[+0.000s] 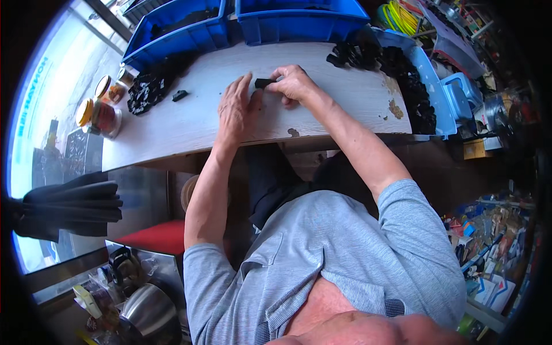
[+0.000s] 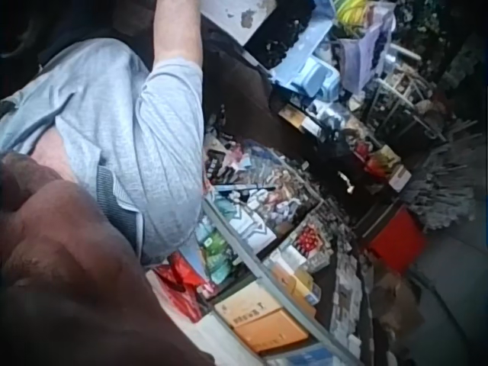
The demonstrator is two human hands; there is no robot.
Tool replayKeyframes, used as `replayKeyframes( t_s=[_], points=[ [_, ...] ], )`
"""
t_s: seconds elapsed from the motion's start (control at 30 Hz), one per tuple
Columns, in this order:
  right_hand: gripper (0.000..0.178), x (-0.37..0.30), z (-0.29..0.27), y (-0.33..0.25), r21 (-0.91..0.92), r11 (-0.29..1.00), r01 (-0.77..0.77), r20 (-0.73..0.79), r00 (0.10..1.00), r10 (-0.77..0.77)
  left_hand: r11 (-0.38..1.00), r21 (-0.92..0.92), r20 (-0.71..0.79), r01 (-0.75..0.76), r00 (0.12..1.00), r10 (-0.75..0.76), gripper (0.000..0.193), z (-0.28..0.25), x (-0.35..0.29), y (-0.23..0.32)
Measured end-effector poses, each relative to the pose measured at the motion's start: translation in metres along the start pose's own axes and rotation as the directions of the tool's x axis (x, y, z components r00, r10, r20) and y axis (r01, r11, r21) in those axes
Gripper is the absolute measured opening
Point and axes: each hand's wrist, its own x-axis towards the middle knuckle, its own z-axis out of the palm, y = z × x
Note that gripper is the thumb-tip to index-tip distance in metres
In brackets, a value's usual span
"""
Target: Assembling small black plastic components and placing them into blue bins on a workbench.
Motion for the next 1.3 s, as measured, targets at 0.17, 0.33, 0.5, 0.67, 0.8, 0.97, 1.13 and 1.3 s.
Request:
replayKeyframes(
  t_s=[0.17, 0.33, 0.5, 0.67, 0.8, 0.97, 1.13, 1.3],
  points=[
    [0.038, -0.013, -0.034, 0.012, 0.111, 0.991, -0.076, -0.092, 0.992, 0.086, 0.995, 0.012, 0.054, 0.095, 0.994, -0.096, 0.056, 0.004, -0.001, 0.003],
    [0.036, -0.023, -0.083, 0.035, 0.237, 0.967, -0.096, -0.237, 0.959, 0.154, 0.992, -0.085, 0.123, 0.097, 0.989, -0.086, 0.065, 0.033, 0.010, 0.034],
    [0.039, -0.039, -0.136, 0.057, 0.274, 0.956, -0.100, -0.332, 0.924, 0.191, 0.999, 0.007, 0.228, 0.033, 0.973, -0.033, 0.084, 0.073, 0.044, 0.054],
    [0.031, -0.058, -0.200, 0.082, 0.346, 0.938, 0.003, -0.500, 0.847, 0.182, 0.998, 0.036, 0.275, -0.047, 0.961, 0.036, 0.092, 0.122, 0.076, 0.070],
    [0.033, -0.067, -0.252, 0.111, 0.455, 0.877, 0.153, -0.692, 0.681, 0.240, 0.995, 0.041, 0.204, -0.088, 0.976, 0.078, 0.094, 0.160, 0.100, 0.080],
    [0.042, -0.079, -0.282, 0.138, 0.457, 0.855, 0.246, -0.817, 0.497, 0.294, 0.988, 0.026, 0.189, -0.153, 0.971, 0.146, 0.091, 0.190, 0.114, 0.104],
    [0.045, -0.082, -0.262, 0.131, 0.437, 0.888, 0.143, -0.813, 0.485, 0.322, 0.987, 0.012, 0.201, -0.163, 0.967, 0.157, 0.089, 0.207, 0.121, 0.115],
    [0.047, -0.059, -0.246, 0.164, 0.073, 0.989, 0.126, -0.892, 0.452, 0.008, 0.989, 0.024, 0.210, -0.144, 0.968, 0.136, 0.087, 0.227, 0.128, 0.137]
  ],
)
